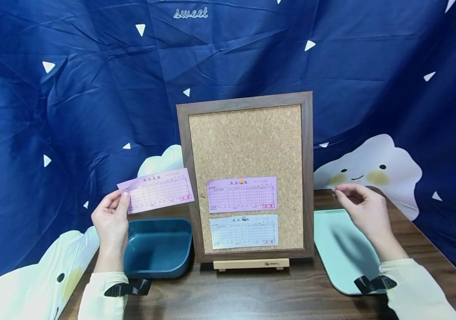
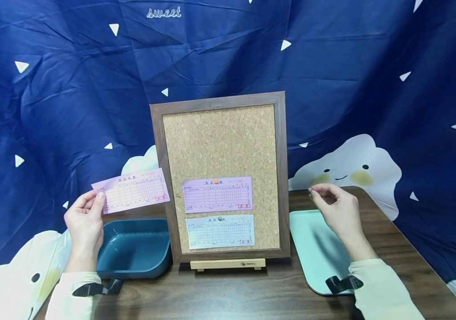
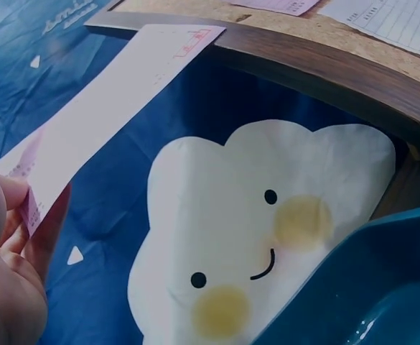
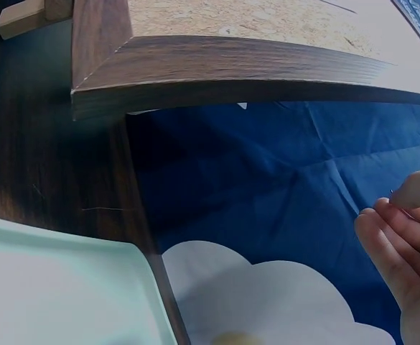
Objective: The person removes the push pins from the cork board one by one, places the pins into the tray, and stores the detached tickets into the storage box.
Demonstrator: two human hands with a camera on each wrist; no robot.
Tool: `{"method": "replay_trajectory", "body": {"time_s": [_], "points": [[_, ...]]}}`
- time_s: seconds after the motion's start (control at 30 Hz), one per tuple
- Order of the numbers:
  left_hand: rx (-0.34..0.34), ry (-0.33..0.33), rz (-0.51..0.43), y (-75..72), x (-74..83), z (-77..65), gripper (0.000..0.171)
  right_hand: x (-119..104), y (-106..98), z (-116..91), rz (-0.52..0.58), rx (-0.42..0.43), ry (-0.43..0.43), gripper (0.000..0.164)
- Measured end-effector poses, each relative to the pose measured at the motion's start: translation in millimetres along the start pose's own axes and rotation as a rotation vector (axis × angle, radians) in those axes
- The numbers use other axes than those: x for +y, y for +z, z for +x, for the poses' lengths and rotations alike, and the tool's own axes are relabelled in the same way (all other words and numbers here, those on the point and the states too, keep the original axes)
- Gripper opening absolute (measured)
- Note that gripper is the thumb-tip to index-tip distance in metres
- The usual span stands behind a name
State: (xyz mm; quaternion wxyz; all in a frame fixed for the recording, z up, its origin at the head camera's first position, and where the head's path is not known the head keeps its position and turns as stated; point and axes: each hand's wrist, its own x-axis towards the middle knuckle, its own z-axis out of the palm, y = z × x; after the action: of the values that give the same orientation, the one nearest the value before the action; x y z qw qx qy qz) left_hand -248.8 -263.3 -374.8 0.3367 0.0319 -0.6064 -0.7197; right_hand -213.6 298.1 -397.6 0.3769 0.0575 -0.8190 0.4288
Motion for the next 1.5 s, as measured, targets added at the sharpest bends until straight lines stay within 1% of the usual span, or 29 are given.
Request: {"method": "replay_trajectory", "body": {"time_s": [0.13,0.37,0.57,0.8,0.97,1.07,1.33,1.5], "points": [[-0.006,-0.013,0.020,-3.4,-2.7,-0.8,0.013,2.9,0.1,-3.4,-0.016,-0.003,0.023,0.010],[-0.006,-0.017,-0.003,-7.9,-6.5,-2.5,0.012,10.0,-0.7,-8.5,-0.017,-0.021,0.045,0.011],[-0.007,-0.032,0.010,-10.6,-8.0,-2.5,0.012,13.5,-0.8,-12.9,-0.028,-0.030,0.073,0.010],[-0.020,-0.033,0.045,-13.0,-8.4,-0.4,0.012,18.3,-0.4,-18.3,-0.035,-0.022,0.079,0.011],[-0.004,-0.025,0.003,-16.3,-10.1,-0.8,0.014,20.0,-1.1,-17.6,-0.039,-0.027,0.075,0.010],[0.008,-0.025,-0.002,-18.3,-10.9,-1.6,0.015,20.2,-1.7,-17.3,-0.039,-0.037,0.077,0.010],[0.014,-0.039,0.073,-21.3,-12.9,-2.2,0.015,21.1,-3.6,-19.3,-0.059,-0.070,0.094,0.010],[0.008,-0.040,0.077,-22.8,-14.8,-1.2,0.014,23.8,-3.9,-21.4,-0.078,-0.069,0.110,0.011]]}}
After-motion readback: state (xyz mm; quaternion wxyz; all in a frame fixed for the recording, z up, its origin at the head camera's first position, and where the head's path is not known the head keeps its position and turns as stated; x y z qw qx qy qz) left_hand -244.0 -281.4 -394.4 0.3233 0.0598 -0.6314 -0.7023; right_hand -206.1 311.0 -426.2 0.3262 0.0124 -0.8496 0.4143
